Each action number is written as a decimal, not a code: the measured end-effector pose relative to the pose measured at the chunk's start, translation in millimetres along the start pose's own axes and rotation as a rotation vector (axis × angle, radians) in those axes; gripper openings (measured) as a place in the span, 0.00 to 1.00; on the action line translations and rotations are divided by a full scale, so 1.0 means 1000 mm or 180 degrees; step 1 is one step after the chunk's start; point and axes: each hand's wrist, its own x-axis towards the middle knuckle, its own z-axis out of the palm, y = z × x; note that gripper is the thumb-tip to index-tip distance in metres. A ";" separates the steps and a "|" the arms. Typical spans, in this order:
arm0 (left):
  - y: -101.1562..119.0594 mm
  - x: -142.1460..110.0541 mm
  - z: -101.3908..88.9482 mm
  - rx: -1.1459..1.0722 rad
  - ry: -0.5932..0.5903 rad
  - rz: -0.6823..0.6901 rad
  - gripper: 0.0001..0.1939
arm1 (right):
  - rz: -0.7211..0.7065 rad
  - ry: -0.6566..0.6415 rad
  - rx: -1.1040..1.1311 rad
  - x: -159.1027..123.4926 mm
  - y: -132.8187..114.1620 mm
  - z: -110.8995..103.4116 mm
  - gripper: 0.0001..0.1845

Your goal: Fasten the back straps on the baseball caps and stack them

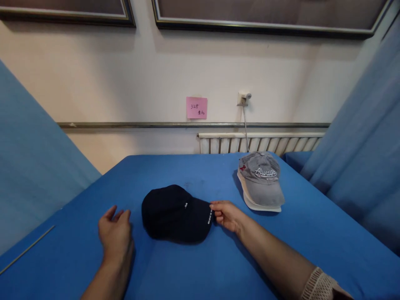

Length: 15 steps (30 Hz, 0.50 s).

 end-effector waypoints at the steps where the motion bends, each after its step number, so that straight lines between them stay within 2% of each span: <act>1: -0.004 -0.019 0.000 -0.0165 0.0151 -0.0169 0.28 | 0.0014 -0.0059 0.0104 -0.005 -0.001 -0.001 0.12; 2: -0.010 -0.040 0.001 -0.0364 0.0001 -0.0290 0.26 | 0.0006 -0.0093 0.0191 -0.011 -0.002 -0.001 0.12; 5: -0.022 -0.102 0.012 -0.0713 -0.0795 -0.0677 0.19 | -0.0151 -0.0147 0.0556 -0.030 -0.004 -0.002 0.14; 8: -0.013 -0.139 0.033 -0.1158 -0.1387 -0.0965 0.16 | -0.0404 -0.0188 0.1206 -0.048 -0.006 -0.003 0.20; 10: 0.008 -0.149 0.051 -0.1379 -0.1980 -0.1198 0.18 | -0.0560 -0.0184 0.1371 -0.058 -0.012 -0.006 0.24; 11: 0.022 -0.150 0.062 -0.1461 -0.2139 -0.1197 0.19 | -0.0674 -0.0183 0.1374 -0.062 -0.017 -0.008 0.25; 13: 0.052 -0.150 0.088 -0.1450 -0.2265 -0.0944 0.21 | -0.1036 -0.0172 0.1297 -0.070 -0.034 -0.018 0.27; 15: 0.084 -0.147 0.121 -0.1563 -0.2377 -0.0523 0.23 | -0.1556 -0.0078 0.1103 -0.075 -0.058 -0.034 0.28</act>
